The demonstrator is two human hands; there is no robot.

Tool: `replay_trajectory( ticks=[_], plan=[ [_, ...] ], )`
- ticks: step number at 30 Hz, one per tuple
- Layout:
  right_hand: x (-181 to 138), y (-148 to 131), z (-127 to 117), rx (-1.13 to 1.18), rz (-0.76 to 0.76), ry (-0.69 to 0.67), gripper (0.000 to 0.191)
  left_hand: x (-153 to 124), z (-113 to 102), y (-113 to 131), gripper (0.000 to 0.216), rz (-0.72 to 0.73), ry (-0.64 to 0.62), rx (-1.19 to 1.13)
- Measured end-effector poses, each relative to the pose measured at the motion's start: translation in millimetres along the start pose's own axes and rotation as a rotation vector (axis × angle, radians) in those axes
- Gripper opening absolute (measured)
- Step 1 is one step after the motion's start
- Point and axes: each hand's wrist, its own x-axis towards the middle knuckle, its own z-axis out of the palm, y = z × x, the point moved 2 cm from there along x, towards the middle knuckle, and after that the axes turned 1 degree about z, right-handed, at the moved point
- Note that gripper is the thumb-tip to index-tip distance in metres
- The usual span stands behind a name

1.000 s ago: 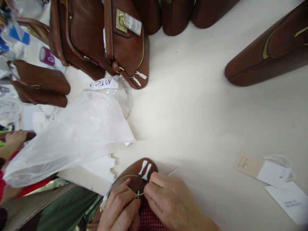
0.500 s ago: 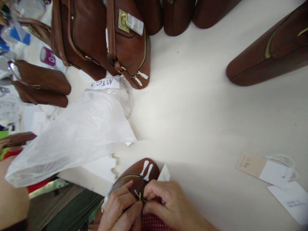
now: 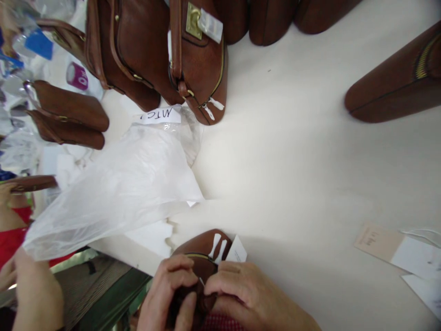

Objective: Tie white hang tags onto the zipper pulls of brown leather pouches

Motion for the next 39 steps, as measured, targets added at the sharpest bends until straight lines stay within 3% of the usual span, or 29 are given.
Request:
replay_trajectory(
  ticks=[2,6,9,11,19,25,29,39],
  plan=[
    [0,1,4,-0.022,-0.029,-0.014,0.012,6,-8,-4,0.023,-0.091,-0.098,0.021],
    [2,2,9,-0.052,-0.044,-0.026,0.011,28,-18,-8,0.033,-0.145,-0.441,-0.092],
    [1,2,11,-0.073,-0.047,-0.037,0.010,39,-17,-12,0.033,-0.222,-0.690,-0.159],
    [1,1,13,-0.084,-0.049,-0.042,0.009,43,-13,-17,0.029,-0.200,-0.781,-0.156],
    [-3,4,30,-0.090,-0.019,-0.082,0.005,35,0,-17,0.017,0.134,-0.906,0.055],
    [-11,11,38,-0.065,-0.048,-0.018,0.011,24,-7,-20,0.017,0.075,-0.818,-0.055],
    [-14,15,42,-0.131,-0.049,-0.006,0.014,25,-9,-22,0.026,0.047,-0.862,-0.150],
    [-20,17,56,-0.100,-0.038,0.000,0.007,16,7,-27,0.020,0.276,-0.932,0.086]
  ],
)
